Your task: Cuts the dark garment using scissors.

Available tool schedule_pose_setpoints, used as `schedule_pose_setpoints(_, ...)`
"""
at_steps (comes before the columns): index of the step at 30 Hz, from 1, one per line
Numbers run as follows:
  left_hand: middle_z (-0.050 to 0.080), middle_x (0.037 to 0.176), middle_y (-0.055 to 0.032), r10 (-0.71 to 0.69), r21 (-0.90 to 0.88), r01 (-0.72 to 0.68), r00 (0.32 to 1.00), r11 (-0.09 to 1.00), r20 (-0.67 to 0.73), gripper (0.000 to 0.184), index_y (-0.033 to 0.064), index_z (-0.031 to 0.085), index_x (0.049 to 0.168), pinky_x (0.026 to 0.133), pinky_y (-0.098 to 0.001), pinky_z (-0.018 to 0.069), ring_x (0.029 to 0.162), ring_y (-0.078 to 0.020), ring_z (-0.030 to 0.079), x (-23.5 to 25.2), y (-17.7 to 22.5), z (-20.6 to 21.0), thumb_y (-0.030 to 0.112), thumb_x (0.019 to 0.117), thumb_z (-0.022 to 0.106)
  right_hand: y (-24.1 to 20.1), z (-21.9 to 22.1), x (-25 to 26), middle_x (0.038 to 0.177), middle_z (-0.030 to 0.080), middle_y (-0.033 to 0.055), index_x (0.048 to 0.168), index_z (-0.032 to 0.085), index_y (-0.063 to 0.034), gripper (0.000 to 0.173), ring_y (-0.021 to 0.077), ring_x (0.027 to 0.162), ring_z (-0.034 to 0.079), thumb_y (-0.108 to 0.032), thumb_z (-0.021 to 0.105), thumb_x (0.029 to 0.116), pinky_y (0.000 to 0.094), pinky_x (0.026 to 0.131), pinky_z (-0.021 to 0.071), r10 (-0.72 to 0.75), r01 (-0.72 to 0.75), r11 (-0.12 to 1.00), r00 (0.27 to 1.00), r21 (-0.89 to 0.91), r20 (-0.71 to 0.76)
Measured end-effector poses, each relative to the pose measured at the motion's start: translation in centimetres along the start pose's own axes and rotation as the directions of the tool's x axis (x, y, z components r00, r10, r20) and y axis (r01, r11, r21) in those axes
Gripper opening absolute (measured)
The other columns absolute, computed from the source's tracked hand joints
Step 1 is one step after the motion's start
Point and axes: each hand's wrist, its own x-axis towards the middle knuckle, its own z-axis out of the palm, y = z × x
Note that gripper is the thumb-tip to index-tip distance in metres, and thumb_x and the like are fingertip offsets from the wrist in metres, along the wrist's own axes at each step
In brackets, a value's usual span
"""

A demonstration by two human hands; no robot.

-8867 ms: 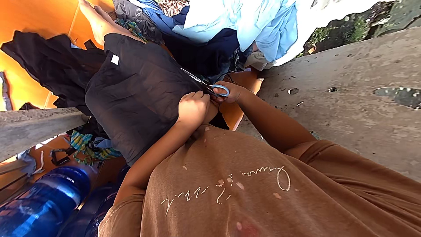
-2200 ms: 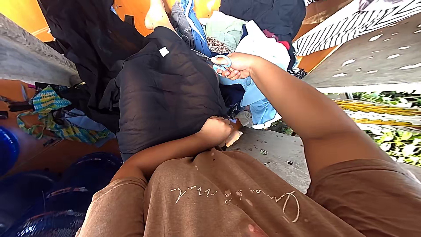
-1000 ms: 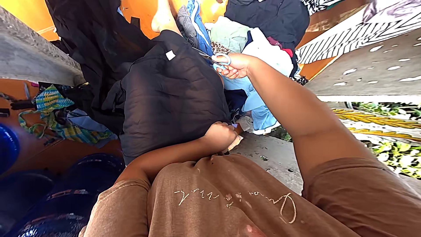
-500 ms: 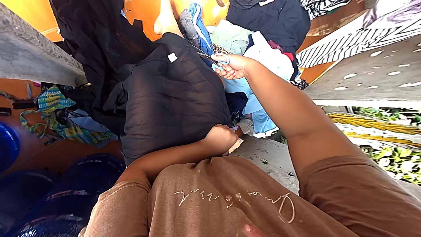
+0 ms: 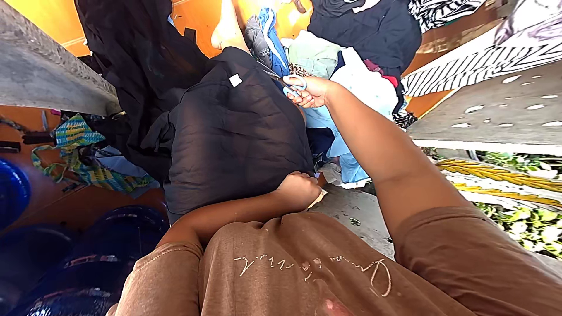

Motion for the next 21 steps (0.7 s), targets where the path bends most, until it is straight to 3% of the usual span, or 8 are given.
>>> schedule_pose_setpoints(6, 0.072, 0.105, -0.0203, -0.004, -0.008, 0.004, 1.0, 1.0, 0.011, 0.02, -0.0054, 0.071, 0.102, 0.084, -0.047, 0.0519, 0.102, -0.035, 0.07, 0.1, -0.1, 0.0, 0.0, 0.0957, 0.053, -0.5, 0.2, 1.4, 0.051, 0.038, -0.008, 0.076, 0.046, -0.0174, 0.049, -0.0016, 0.035, 0.027, -0.051, 0.034, 0.1093, 0.0137, 0.034, 0.0213, -0.037, 0.037, 0.998, 0.999, -0.043, -0.017)
schedule_pose_setpoints(14, 0.073, 0.098, -0.0188, 0.026, 0.012, -0.025, 0.996, 1.0, -0.08, 0.02, -0.0043, 0.073, 0.096, 0.079, -0.0446, 0.0529, 0.096, -0.0327, 0.072, 0.2, -0.3, 0.7, 0.0, 0.0948, 0.054, 0.2, -0.5, 2.2, 0.052, 0.038, -0.0097, 0.077, 0.049, -0.0171, 0.043, -0.0023, 0.036, 0.026, -0.042, 0.038, 0.1106, 0.0138, 0.035, 0.0217, -0.096, 0.094, 0.994, 0.995, -0.058, -0.036)
schedule_pose_setpoints(21, 0.073, 0.097, -0.0193, 0.035, 0.009, -0.035, 0.996, 0.999, -0.08, 0.02, -0.0046, 0.073, 0.095, 0.078, -0.0451, 0.0529, 0.095, -0.0333, 0.072, 0.4, -0.4, 0.9, 0.0, 0.0946, 0.054, -0.7, -0.7, 3.0, 0.051, 0.036, -0.0091, 0.075, 0.044, -0.0182, 0.049, -0.0033, 0.035, 0.027, -0.05, 0.032, 0.1101, 0.0119, 0.034, 0.0219, -0.048, 0.048, 0.999, 0.997, 0.0, 0.062)
